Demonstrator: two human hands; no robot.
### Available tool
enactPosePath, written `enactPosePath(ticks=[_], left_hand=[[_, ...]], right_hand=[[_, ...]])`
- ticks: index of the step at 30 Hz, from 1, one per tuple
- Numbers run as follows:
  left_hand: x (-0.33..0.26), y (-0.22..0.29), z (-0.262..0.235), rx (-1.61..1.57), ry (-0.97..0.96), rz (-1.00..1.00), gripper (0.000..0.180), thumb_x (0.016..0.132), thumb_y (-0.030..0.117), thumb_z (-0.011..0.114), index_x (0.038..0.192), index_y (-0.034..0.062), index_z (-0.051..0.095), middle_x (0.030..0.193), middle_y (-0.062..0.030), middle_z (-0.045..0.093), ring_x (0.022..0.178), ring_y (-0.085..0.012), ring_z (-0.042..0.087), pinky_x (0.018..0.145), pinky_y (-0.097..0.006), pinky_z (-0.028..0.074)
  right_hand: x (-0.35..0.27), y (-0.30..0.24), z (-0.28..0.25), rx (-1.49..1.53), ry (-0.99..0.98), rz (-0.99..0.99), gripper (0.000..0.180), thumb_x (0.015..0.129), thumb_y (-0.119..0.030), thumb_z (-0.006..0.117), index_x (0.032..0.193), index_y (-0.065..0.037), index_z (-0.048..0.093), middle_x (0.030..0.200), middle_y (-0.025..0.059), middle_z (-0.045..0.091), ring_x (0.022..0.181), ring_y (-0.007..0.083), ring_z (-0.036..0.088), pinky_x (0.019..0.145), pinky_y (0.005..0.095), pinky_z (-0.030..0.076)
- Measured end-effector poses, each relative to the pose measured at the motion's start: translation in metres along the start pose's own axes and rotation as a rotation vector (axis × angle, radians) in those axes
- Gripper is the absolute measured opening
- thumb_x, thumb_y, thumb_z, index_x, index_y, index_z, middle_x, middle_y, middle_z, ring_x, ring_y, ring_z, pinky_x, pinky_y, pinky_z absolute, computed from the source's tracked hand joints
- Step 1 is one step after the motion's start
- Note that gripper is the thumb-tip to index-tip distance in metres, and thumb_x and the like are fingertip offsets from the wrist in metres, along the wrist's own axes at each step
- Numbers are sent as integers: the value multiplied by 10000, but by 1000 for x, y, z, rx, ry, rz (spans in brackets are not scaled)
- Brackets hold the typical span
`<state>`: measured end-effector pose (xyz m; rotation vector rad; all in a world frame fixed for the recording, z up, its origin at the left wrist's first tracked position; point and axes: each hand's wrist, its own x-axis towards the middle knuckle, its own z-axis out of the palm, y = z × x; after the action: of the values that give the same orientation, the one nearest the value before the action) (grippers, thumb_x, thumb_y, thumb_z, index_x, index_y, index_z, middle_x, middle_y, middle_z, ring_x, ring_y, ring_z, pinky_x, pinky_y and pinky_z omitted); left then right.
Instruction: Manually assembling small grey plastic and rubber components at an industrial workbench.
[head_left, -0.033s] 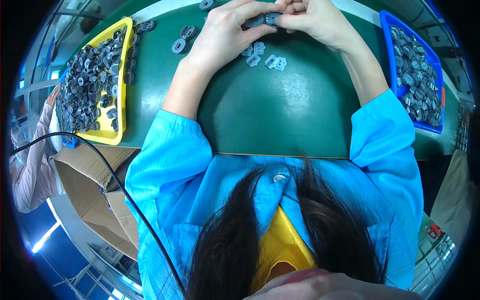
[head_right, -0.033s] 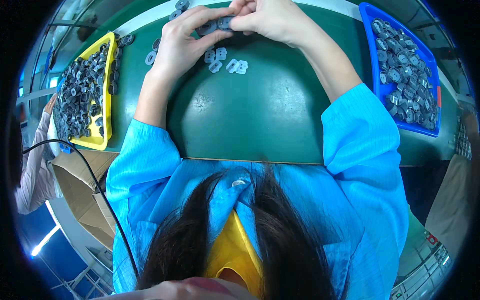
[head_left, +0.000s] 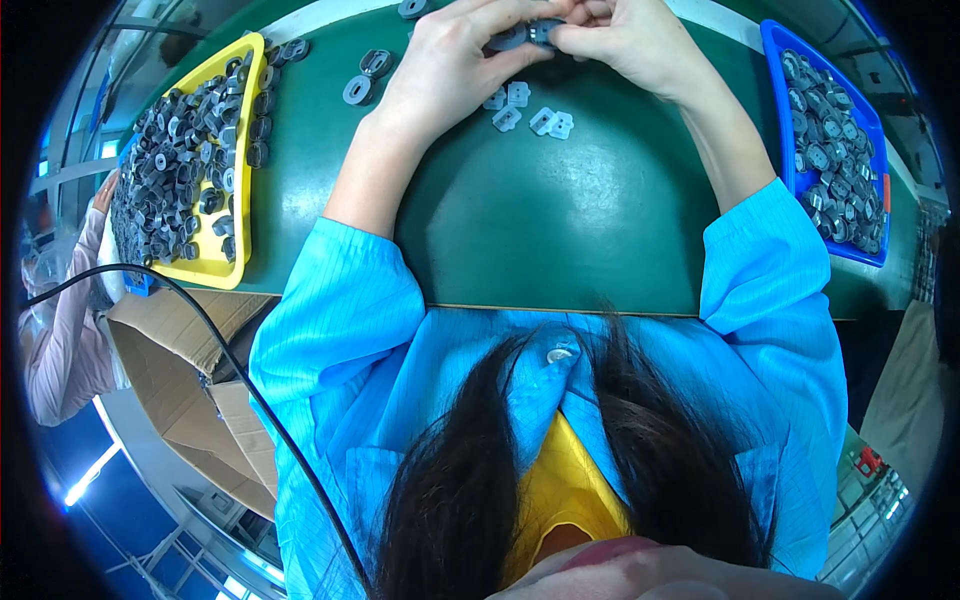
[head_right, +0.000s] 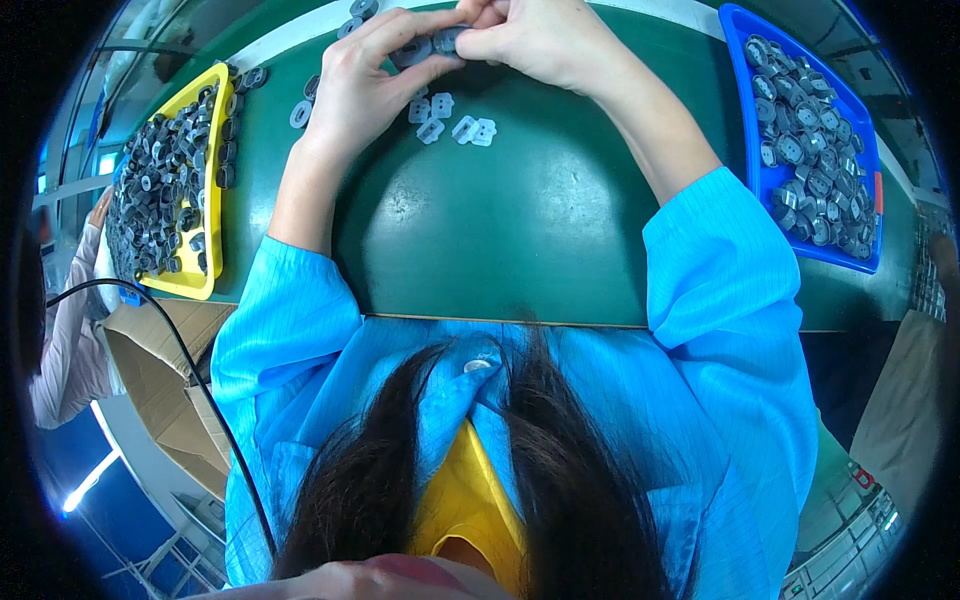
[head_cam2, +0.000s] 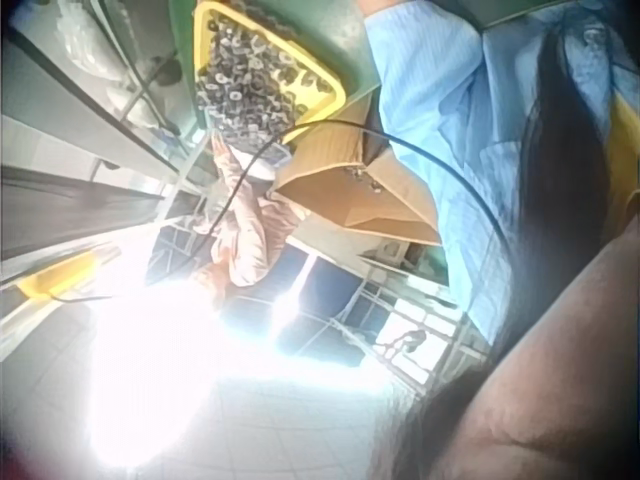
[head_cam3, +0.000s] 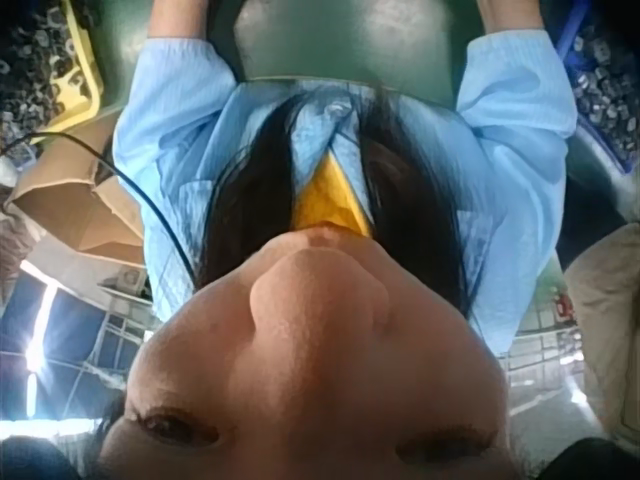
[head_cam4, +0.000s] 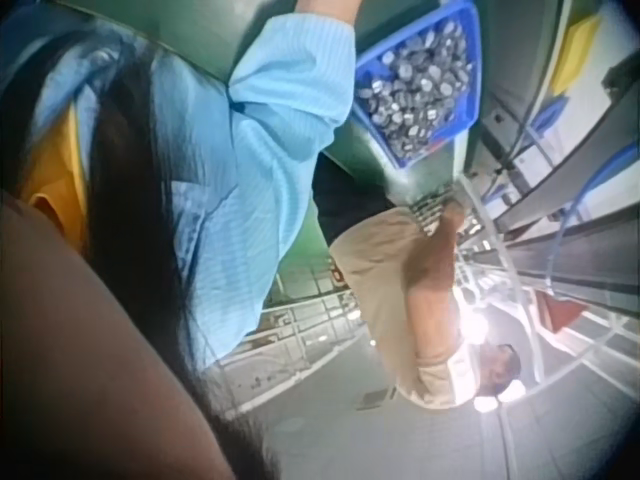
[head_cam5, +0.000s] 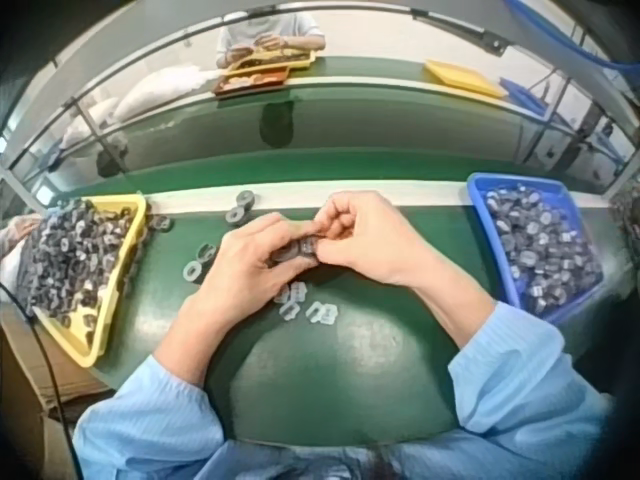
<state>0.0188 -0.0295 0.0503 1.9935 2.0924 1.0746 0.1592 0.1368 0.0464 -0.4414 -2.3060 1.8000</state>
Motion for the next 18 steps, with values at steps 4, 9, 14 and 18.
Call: enactPosePath(ticks=[4,9,14,18], left_hand=[[-1,4,9,-129,265,57,368,826,68,808,1175,40,694,980,-137,705,884,-283,710,781,-355,567],[0,6,18,-538,274,-187,265,953,110,742,1136,11,577,953,-77,697,825,-145,670,734,-278,530],[-4,-12,17,-957,123,-452,361,1128,346,455,1078,25,612,887,-41,670,661,-70,533,616,-215,430],[5,-34,21,-900,154,-351,447,1140,416,380,1059,40,607,816,-2,601,605,-51,401,547,-226,326]], right_hand=[[11,20,19,543,27,-466,126,882,15,710,994,-23,666,898,33,694,803,93,652,736,241,528],[2,3,20,879,68,1,144,949,-68,660,1091,-77,644,996,42,698,873,134,665,797,260,529],[-9,-1,-16,716,161,-32,115,921,-57,668,1035,-52,661,862,33,675,732,133,627,683,261,523],[-73,26,-129,-709,585,-51,280,937,-185,711,1183,-51,721,1088,50,734,1011,134,678,939,291,516]])
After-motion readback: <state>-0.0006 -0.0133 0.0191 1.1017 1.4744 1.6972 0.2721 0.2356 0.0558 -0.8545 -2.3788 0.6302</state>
